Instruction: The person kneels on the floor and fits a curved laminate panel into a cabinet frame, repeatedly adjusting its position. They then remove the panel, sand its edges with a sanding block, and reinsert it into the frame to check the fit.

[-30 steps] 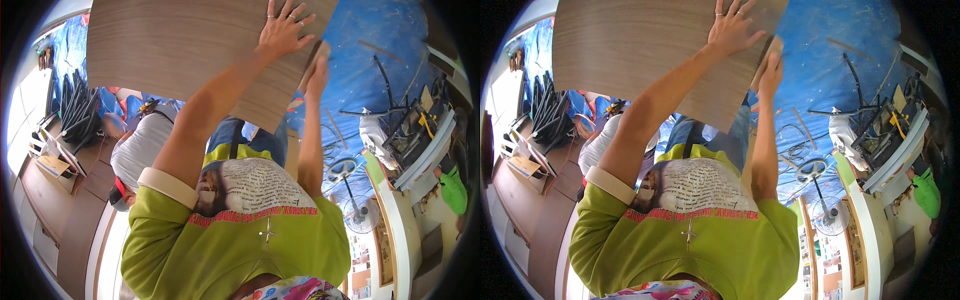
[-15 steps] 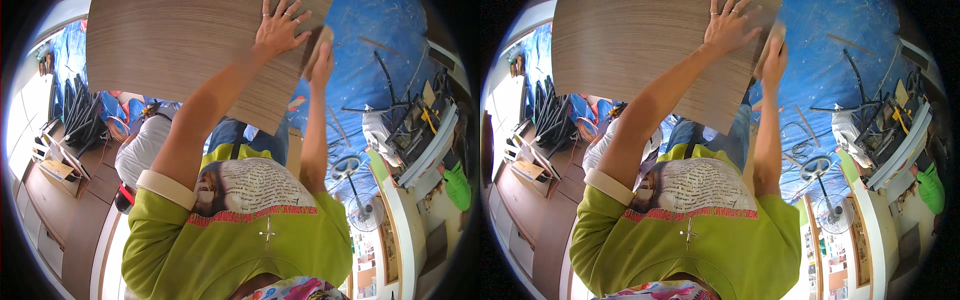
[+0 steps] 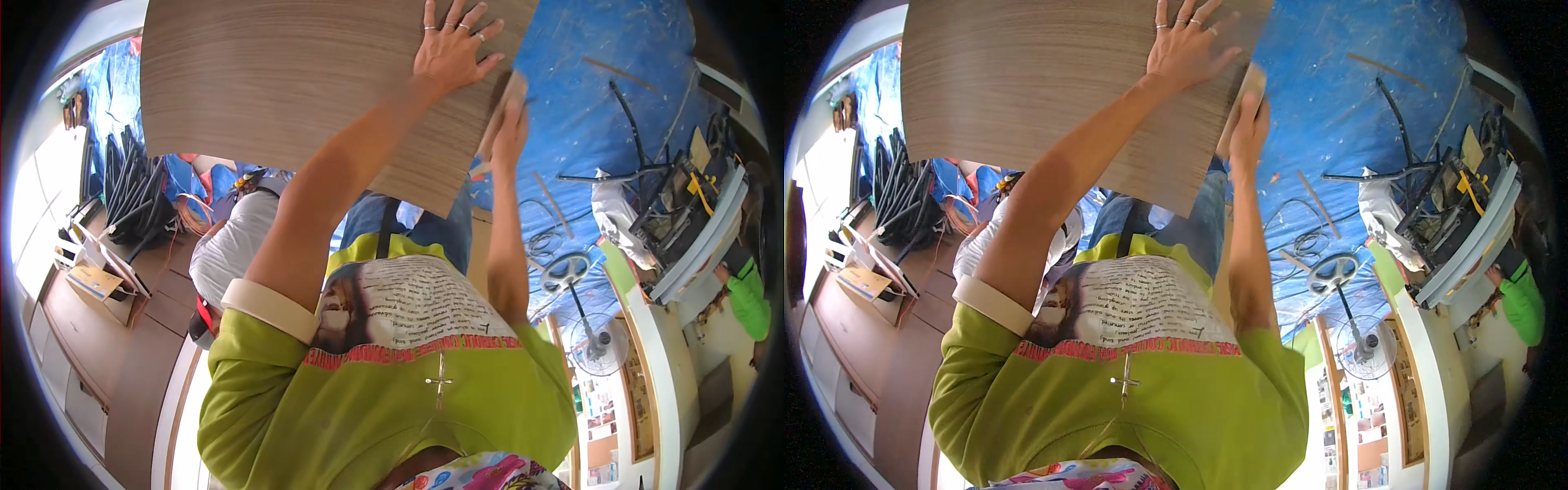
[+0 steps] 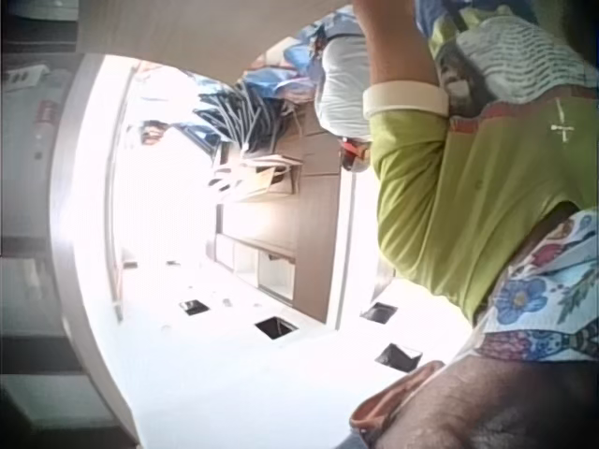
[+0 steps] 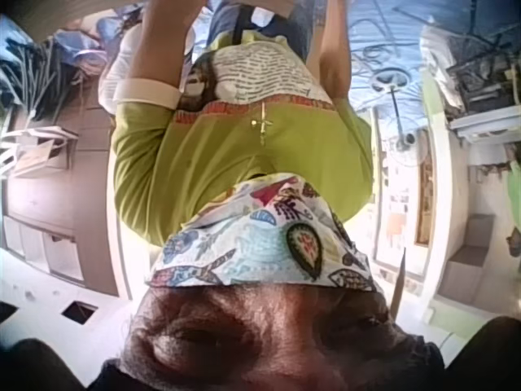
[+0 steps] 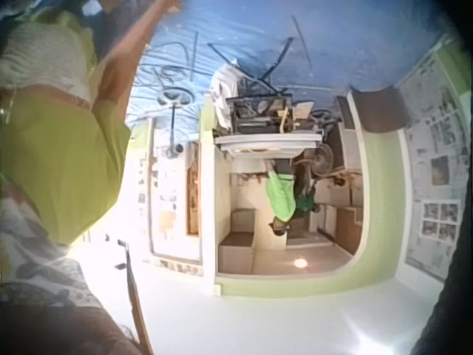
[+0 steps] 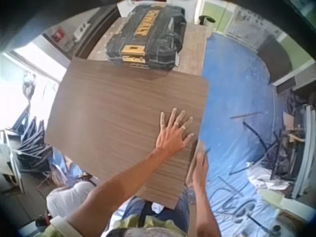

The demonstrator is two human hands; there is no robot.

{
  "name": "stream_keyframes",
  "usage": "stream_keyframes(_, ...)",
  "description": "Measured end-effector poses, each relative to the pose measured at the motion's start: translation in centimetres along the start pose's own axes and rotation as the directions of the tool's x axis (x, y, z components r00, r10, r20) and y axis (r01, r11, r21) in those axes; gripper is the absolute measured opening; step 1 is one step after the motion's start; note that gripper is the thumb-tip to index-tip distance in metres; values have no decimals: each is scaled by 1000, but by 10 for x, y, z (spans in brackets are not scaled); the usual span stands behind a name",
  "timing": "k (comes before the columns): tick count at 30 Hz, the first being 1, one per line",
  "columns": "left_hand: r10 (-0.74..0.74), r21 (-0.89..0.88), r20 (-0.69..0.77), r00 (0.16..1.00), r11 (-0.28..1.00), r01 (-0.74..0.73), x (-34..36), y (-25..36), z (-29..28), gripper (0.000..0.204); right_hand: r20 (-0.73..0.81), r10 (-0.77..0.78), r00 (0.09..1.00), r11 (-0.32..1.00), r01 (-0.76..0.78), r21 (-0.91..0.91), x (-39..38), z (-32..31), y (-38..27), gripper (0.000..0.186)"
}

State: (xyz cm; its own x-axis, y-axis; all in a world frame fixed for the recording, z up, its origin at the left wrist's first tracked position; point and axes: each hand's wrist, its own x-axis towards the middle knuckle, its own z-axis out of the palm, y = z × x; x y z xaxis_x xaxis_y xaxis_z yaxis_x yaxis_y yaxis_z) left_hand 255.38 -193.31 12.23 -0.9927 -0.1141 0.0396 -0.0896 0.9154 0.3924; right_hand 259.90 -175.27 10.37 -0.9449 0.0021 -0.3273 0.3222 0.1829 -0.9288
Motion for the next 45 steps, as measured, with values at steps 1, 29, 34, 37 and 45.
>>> stream_keyframes(1, 0, 2, -4, 1000, 1000, 0, 1, 0, 0, 64, 40, -23, 999, 1000, 22, 21, 35, 6, -10, 58)
stream_keyframes(29, -15, 21, -6, 1000, 1000, 15, 0, 0, 9, 63, -14, 41, 999, 995, -42, -89, -14, -6, 6, 61)
stream_keyframes(34, 37, 57, 10, 999, 998, -38, 5, 7, 0, 62, 16, -64, 998, 998, 64, -13, 136, 20, -31, 52)
stream_keyframes(37, 80, 264, -108, 991, 963, -49, 4, -1, 15, 62, 54, -90, 994, 991, 95, -93, 102, 10, 6, 56)
stream_keyframes(45, 4, -14, -26, 1000, 1000, -4, 1, 5, -2, 63, 3, -51, 999, 998, 52, -46, 44, 5, 5, 54)
